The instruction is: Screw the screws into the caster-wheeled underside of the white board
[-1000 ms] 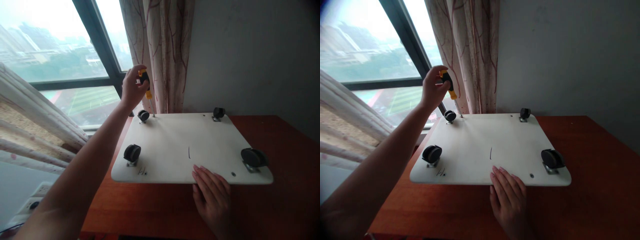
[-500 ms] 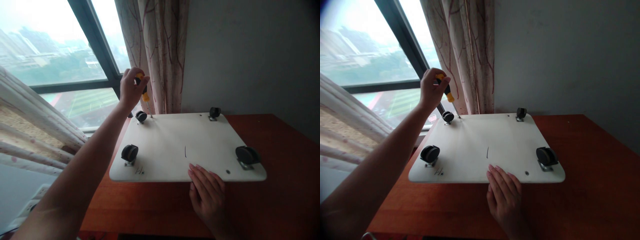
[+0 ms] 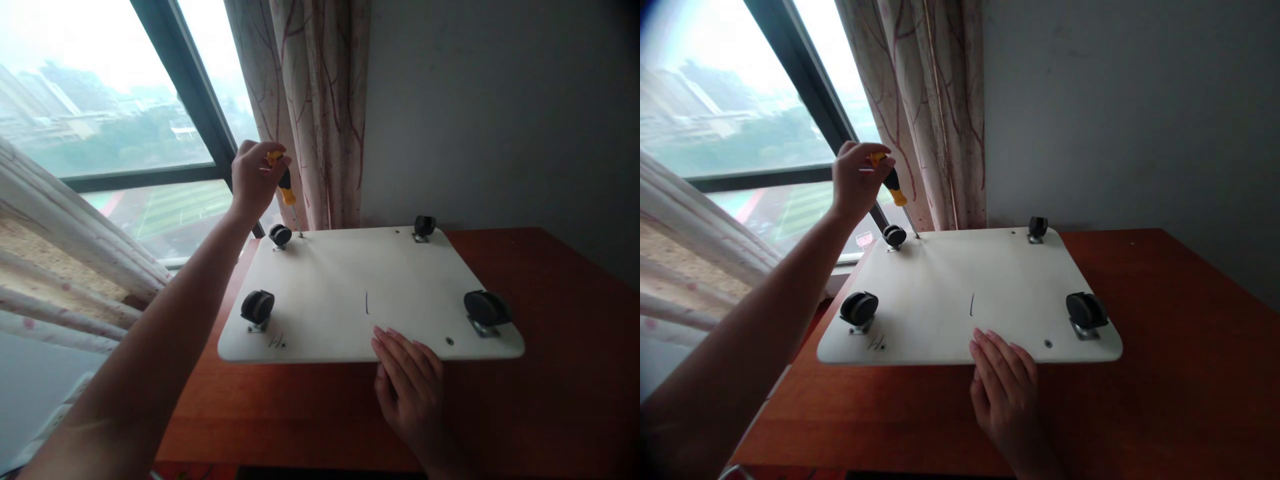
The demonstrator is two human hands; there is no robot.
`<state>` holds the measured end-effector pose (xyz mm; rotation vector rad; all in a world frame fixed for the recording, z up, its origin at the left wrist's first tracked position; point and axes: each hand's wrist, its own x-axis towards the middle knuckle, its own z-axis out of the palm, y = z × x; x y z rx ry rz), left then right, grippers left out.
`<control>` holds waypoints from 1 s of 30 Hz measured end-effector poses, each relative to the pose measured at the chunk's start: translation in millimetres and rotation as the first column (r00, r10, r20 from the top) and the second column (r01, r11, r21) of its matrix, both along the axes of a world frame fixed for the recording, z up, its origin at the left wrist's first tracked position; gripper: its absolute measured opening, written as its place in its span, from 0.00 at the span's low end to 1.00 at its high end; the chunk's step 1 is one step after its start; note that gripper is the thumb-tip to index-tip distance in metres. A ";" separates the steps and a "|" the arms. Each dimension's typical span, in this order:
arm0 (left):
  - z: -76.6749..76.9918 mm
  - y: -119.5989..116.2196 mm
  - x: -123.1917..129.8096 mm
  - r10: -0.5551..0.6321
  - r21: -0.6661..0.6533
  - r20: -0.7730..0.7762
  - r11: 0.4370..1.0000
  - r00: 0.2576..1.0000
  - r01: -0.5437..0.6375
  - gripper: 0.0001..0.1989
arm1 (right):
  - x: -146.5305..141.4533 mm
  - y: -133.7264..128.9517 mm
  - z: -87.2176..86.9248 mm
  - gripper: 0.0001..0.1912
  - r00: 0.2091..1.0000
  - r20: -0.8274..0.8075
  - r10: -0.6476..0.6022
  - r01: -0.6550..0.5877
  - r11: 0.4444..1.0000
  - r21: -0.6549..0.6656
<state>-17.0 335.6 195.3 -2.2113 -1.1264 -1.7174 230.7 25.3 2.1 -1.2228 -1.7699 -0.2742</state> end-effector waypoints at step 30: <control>-7.0 9.6 2.1 -0.094 -0.001 0.053 0.996 0.994 0.094 0.15 | -1.4 0.2 4.3 0.18 1.000 -0.015 -0.003 0.003 1.000 0.000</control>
